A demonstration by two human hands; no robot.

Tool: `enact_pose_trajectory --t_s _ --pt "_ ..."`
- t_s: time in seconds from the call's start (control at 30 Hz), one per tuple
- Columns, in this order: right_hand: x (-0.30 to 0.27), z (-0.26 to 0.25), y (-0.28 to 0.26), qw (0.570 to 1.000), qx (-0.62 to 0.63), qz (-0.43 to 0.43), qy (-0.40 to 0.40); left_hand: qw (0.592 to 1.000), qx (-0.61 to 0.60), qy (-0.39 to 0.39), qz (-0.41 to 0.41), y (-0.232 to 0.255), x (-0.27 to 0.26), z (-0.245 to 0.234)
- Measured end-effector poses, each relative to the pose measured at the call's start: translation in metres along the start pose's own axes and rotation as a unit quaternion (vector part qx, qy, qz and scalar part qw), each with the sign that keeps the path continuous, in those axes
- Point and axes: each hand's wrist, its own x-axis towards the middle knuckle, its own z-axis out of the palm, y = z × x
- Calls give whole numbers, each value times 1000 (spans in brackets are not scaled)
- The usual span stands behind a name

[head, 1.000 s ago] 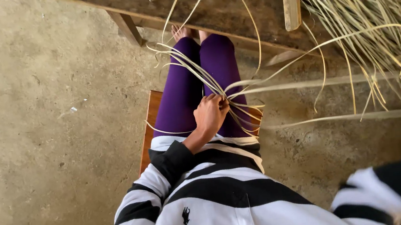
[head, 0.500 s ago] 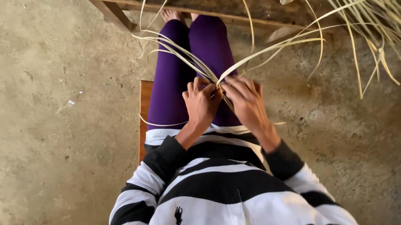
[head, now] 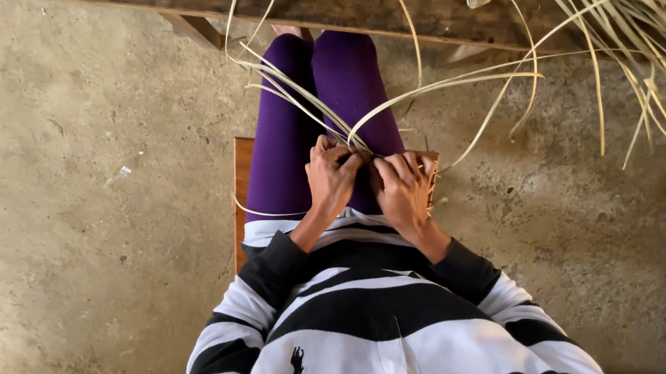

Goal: Bundling and weaving dried straw strands to create a broom

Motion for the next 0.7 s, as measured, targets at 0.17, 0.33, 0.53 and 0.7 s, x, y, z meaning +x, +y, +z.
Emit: enact_pose_trajectory --t_s 0.17,0.33,0.53,0.7 --pt "6 -7 -5 1000 -7 7 24 997 66 -17 36 16 -5 -7" --pt "13 -15 -11 999 -5 -1 48 991 108 3 75 16 -5 -3" --pt "-33 -16 6 999 28 -41 -12 986 118 30 115 2 -1 6" --pt "13 -48 9 993 110 -8 -42 989 119 1 92 -5 0 8"
